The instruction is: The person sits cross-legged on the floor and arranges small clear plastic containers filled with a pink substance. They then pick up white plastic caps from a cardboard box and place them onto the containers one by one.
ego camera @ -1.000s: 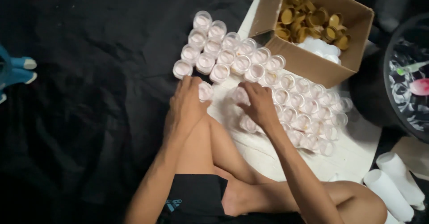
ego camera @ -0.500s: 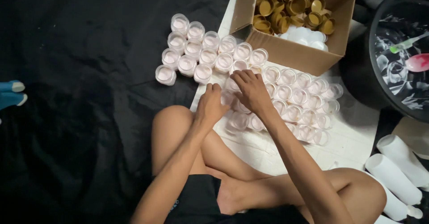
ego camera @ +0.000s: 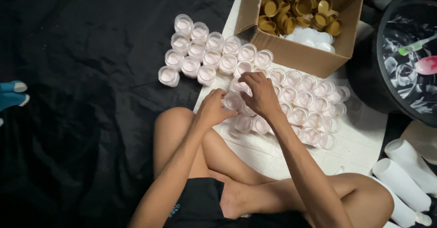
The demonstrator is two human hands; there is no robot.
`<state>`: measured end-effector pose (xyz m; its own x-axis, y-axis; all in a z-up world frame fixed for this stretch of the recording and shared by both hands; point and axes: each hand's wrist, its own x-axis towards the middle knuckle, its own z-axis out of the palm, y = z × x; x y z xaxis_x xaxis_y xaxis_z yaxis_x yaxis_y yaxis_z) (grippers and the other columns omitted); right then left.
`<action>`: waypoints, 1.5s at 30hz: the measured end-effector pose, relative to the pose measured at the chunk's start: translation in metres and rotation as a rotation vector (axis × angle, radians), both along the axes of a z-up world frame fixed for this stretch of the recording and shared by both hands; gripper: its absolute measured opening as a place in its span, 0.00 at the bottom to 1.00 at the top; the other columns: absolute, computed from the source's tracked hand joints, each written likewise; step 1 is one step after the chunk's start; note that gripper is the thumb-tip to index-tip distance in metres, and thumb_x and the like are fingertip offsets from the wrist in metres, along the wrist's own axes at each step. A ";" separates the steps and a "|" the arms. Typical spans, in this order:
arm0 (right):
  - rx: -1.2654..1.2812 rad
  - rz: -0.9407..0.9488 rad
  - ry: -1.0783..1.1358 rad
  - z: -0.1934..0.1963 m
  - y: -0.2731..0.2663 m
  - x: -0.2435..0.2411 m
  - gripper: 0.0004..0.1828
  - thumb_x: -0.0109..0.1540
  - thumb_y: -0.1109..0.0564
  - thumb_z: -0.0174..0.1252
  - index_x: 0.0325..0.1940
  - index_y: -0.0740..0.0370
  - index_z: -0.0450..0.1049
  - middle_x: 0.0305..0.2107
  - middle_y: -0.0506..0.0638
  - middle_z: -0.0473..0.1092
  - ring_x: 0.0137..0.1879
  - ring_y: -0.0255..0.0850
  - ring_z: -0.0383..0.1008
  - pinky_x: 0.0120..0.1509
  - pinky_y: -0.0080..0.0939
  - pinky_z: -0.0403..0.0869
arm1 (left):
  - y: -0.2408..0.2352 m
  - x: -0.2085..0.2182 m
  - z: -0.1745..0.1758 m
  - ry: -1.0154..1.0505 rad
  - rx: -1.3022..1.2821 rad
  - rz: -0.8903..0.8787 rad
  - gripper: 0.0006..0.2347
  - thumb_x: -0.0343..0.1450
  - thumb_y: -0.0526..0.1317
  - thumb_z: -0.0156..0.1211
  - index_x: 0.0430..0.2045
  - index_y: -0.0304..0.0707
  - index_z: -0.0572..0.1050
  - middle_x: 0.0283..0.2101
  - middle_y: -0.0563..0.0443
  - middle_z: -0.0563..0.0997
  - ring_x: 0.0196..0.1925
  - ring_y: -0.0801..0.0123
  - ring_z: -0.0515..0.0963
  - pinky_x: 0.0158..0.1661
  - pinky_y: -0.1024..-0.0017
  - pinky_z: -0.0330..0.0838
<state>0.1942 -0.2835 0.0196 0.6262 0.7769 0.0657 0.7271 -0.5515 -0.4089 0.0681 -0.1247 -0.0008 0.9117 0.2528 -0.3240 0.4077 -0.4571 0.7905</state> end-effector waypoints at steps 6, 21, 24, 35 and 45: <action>0.057 -0.062 -0.057 -0.003 0.025 0.006 0.23 0.56 0.53 0.68 0.55 0.47 0.74 0.47 0.47 0.75 0.60 0.51 0.72 0.51 0.56 0.73 | 0.050 -0.012 0.002 -0.105 0.241 0.179 0.21 0.60 0.43 0.76 0.45 0.40 0.77 0.41 0.48 0.79 0.44 0.54 0.82 0.40 0.55 0.78; 0.046 -0.132 -0.074 -0.013 0.051 0.014 0.26 0.57 0.51 0.68 0.59 0.52 0.71 0.55 0.51 0.72 0.63 0.56 0.67 0.52 0.61 0.73 | 0.056 0.020 0.012 -0.272 0.740 0.052 0.31 0.60 0.43 0.75 0.58 0.39 0.69 0.55 0.46 0.75 0.55 0.55 0.73 0.48 0.57 0.74; 0.161 -0.162 -0.044 -0.017 0.036 0.015 0.27 0.55 0.54 0.70 0.58 0.52 0.72 0.55 0.51 0.73 0.62 0.57 0.68 0.52 0.61 0.73 | 0.055 0.023 0.002 -0.256 0.793 0.055 0.30 0.60 0.43 0.75 0.57 0.38 0.69 0.49 0.47 0.78 0.51 0.56 0.75 0.46 0.59 0.75; 0.243 -0.359 -0.125 -0.002 -0.038 0.033 0.27 0.56 0.53 0.73 0.58 0.56 0.74 0.49 0.54 0.75 0.58 0.57 0.71 0.58 0.59 0.73 | 0.029 0.040 0.015 -0.224 0.492 -0.044 0.34 0.64 0.42 0.71 0.64 0.32 0.62 0.52 0.37 0.77 0.53 0.46 0.78 0.44 0.49 0.78; 0.097 -0.387 -0.159 -0.017 -0.012 0.077 0.30 0.55 0.49 0.72 0.59 0.54 0.73 0.47 0.54 0.77 0.53 0.59 0.76 0.54 0.64 0.73 | 0.038 0.029 0.052 -0.160 0.211 0.003 0.36 0.63 0.42 0.73 0.67 0.43 0.61 0.60 0.39 0.73 0.58 0.40 0.77 0.50 0.42 0.76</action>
